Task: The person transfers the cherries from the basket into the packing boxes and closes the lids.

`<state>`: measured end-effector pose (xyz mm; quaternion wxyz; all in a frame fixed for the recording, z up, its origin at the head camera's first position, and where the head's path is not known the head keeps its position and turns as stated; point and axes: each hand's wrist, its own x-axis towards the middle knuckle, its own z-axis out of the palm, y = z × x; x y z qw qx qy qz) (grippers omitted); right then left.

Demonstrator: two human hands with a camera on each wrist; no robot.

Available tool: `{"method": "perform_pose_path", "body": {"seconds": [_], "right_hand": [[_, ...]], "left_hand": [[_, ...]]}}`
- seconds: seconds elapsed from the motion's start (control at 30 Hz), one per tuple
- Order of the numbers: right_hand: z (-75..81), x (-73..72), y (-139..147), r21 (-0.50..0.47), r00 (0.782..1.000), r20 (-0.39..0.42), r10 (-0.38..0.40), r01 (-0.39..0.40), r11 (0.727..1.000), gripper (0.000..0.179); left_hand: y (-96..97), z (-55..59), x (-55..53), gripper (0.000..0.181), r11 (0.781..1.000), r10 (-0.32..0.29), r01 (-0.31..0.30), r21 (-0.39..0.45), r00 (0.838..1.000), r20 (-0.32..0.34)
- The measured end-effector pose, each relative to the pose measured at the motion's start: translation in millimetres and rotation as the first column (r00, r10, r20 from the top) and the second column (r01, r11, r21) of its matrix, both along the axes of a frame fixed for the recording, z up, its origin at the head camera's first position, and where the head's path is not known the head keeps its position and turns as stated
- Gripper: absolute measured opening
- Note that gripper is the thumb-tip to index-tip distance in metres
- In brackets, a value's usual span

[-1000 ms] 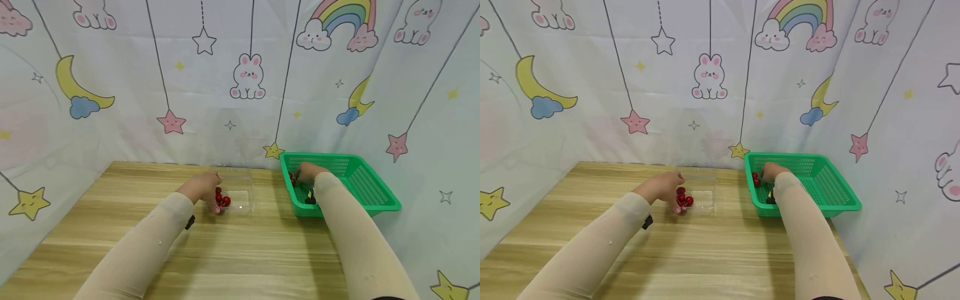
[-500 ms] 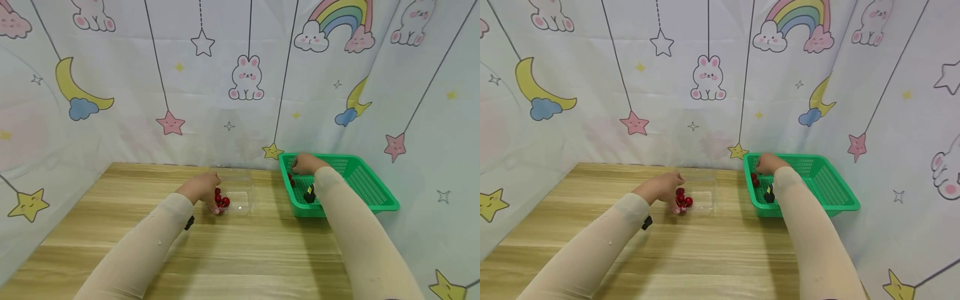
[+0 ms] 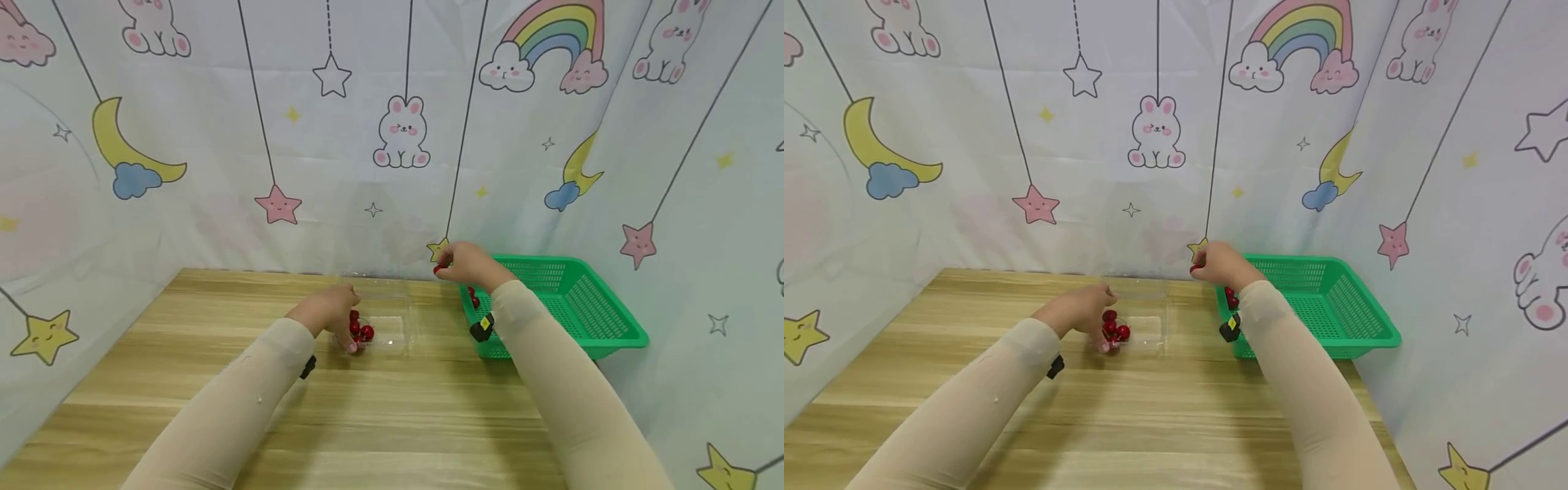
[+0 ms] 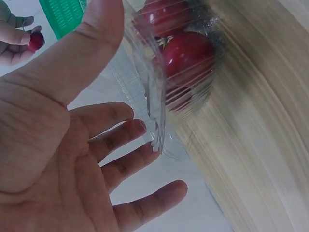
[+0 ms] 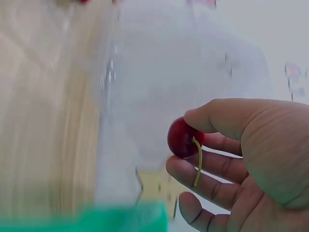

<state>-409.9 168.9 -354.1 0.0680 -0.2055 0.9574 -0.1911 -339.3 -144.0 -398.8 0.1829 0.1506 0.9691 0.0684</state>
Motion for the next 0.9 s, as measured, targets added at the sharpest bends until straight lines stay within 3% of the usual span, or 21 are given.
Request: {"method": "perform_pose_path", "body": {"seconds": [0.2,0.43,0.63,0.9], "right_hand": [[-9.4,19.0,-45.2,0.002,0.993,0.035,0.112,-0.113,0.994,0.015],[-37.2,28.4,-87.8,0.04,0.973,0.04,0.227,-0.229,0.973,0.01],[-62.5,27.7,-113.3,0.063,0.975,0.014,0.22,-0.22,0.973,0.009],[-82.7,28.3,-131.1,0.065,0.98,-0.004,0.2,-0.199,0.978,0.013]], "left_hand": [[-0.5,-2.0,-0.2,0.117,1.0,0.005,-0.005,0.006,1.0,0.0],[-1.6,-2.8,-1.5,0.117,1.0,0.006,-0.006,0.01,1.0,-0.005],[-1.4,0.2,-2.8,0.119,1.0,-0.008,0.008,-0.015,1.0,0.011],[-2.2,0.0,-3.1,0.118,0.999,-0.03,0.03,-0.025,1.0,-0.005]]}}
